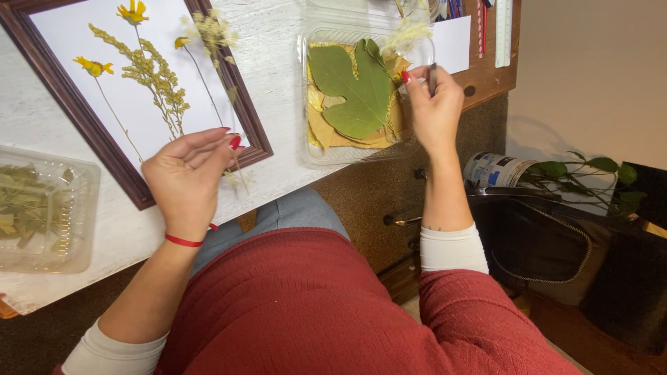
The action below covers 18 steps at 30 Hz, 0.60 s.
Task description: Arrange dried flowers and leaves into a decorative wooden picture frame using tweezers.
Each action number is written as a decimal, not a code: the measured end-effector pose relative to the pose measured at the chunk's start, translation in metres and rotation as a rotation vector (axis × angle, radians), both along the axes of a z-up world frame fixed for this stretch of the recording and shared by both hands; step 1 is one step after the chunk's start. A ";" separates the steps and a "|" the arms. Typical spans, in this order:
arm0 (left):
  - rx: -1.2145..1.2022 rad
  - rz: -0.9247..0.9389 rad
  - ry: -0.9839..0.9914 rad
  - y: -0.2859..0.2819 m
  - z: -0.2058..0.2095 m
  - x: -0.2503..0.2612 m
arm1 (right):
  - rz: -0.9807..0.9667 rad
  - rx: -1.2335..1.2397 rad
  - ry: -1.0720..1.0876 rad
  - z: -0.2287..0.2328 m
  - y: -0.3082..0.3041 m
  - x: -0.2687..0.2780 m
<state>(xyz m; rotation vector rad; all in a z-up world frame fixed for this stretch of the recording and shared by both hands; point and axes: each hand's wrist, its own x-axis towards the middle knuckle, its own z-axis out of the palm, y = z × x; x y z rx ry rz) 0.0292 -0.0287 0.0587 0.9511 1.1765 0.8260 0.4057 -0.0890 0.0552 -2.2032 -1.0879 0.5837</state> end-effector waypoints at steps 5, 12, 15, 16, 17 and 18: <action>-0.047 -0.027 -0.051 0.001 0.009 0.035 | 0.066 0.014 0.088 0.002 0.038 0.048; -0.069 -0.035 -0.090 0.017 0.015 0.087 | 0.381 0.006 0.359 -0.016 0.131 0.090; -0.069 -0.005 -0.115 0.018 0.010 0.108 | 0.413 -0.062 0.396 -0.014 0.149 0.093; -0.069 0.008 -0.112 0.021 0.008 0.117 | 0.426 -0.064 0.399 -0.014 0.151 0.097; -0.067 0.007 -0.117 0.023 0.008 0.124 | 0.437 -0.049 0.367 -0.015 0.150 0.099; -0.066 0.007 -0.122 0.026 0.007 0.131 | 0.448 -0.033 0.335 -0.016 0.149 0.102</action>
